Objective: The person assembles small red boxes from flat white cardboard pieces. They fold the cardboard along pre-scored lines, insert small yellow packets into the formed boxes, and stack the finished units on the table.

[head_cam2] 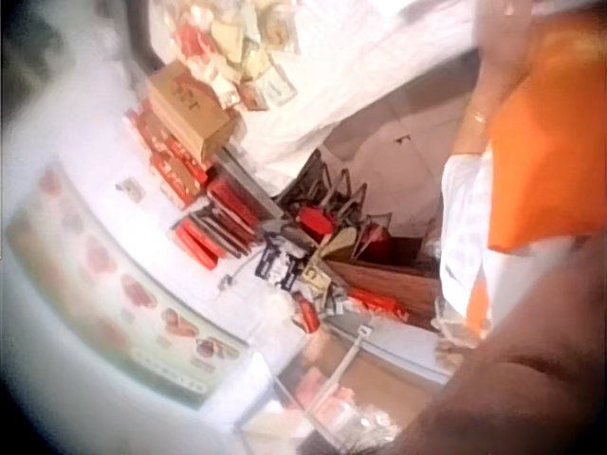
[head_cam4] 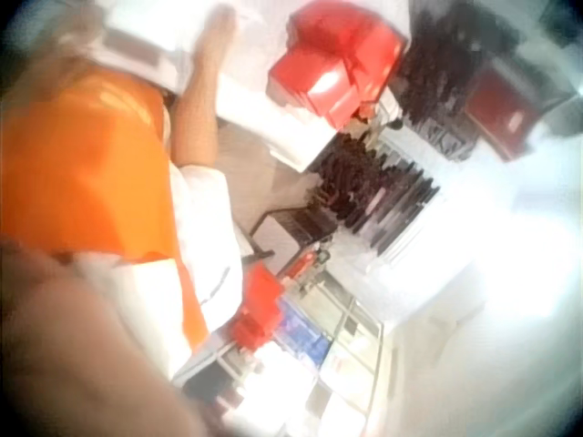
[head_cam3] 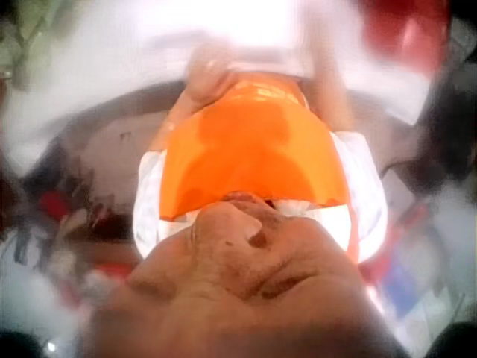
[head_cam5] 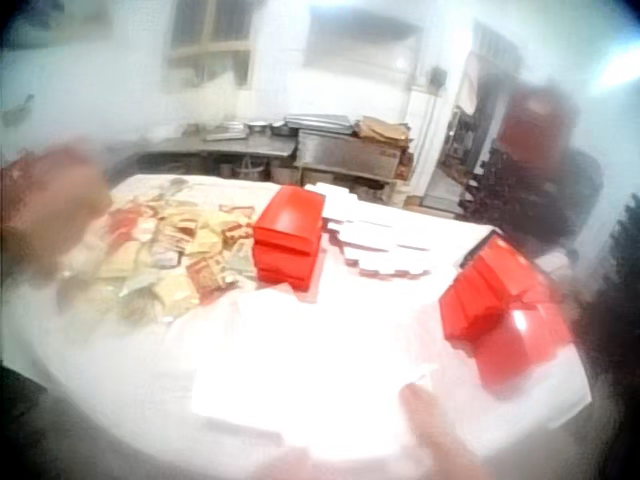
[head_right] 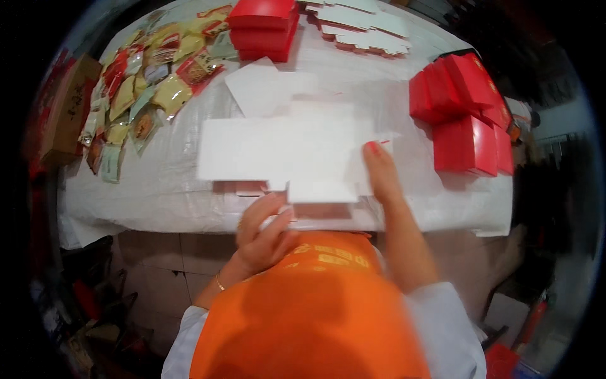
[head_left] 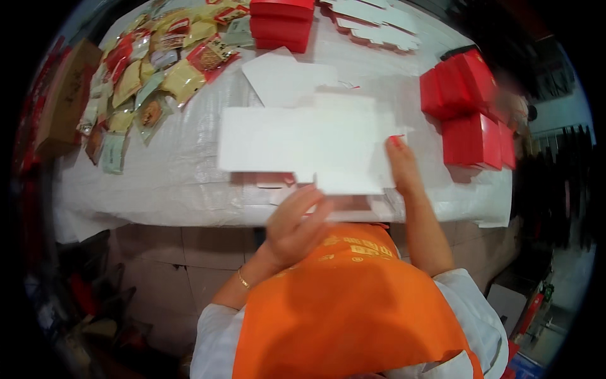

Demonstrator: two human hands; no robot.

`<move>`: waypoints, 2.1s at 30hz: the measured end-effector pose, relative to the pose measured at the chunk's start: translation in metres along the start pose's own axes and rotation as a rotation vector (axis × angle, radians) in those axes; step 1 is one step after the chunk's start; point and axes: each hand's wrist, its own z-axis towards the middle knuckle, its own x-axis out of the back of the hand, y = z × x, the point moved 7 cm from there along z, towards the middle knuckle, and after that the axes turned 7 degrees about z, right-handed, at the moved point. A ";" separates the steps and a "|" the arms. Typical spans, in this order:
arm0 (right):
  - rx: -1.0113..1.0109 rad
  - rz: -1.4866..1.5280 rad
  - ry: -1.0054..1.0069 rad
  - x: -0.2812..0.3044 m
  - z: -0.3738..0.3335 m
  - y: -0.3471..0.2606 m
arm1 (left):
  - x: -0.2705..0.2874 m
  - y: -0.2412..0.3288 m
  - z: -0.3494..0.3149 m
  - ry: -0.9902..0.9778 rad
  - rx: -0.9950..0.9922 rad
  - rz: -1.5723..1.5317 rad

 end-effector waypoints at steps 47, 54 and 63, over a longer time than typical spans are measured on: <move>0.854 -0.147 -0.634 -0.022 -0.090 -0.116 | -0.029 -0.020 -0.029 -0.200 1.067 -0.685; 0.645 -0.093 -0.720 -0.023 -0.095 -0.100 | -0.042 -0.020 -0.040 -0.277 1.029 -0.842; 0.379 0.060 -0.670 -0.034 -0.042 -0.105 | -0.042 -0.010 -0.027 -0.374 1.025 -0.815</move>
